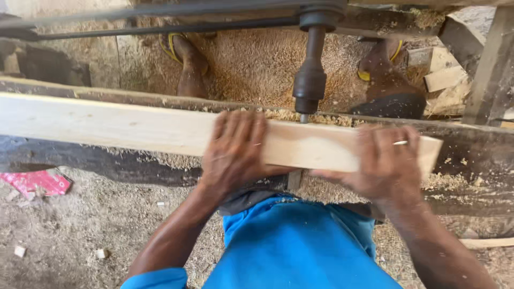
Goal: The person holds a long wooden slat against a bench drill press and drills a series of holes along its length, repositioning the wood between each hole. They then move the drilled slat aside, take another slat, and continue drilling holes in it.
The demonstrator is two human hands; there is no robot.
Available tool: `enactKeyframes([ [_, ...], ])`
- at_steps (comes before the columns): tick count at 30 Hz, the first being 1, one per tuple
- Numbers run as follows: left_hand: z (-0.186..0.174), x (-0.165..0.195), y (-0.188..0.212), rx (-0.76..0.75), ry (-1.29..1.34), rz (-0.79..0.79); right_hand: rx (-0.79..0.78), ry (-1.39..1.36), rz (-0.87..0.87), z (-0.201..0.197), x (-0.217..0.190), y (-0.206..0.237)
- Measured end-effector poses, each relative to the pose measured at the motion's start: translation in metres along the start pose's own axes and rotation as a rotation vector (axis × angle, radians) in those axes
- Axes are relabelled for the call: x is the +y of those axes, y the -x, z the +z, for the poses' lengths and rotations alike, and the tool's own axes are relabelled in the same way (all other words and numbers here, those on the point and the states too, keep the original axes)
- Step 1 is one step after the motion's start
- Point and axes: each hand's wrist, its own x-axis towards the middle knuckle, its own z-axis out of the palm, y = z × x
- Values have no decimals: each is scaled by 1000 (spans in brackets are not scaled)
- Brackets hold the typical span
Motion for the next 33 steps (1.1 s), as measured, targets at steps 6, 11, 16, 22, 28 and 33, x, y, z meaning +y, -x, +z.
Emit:
enactKeyframes([
  [6, -12, -19, -7, -100, -41, -68, -18, -138, 57, -4, -15, -18],
  [11, 21, 29, -26, -40, 26, 10, -58, -57, -2, 1, 40, 9],
  [16, 25, 16, -17, -81, 48, 19, -85, 4, 12, 9, 31, -1],
  [22, 5, -38, 0, -122, -70, -49, -13, -169, 53, 12, -19, -32],
  [28, 27, 10, -21, -61, -74, 14, -74, -157, 32, 15, 33, -2],
  [33, 37, 34, -25, -17, 14, 26, -79, 10, 16, 20, 45, 20],
])
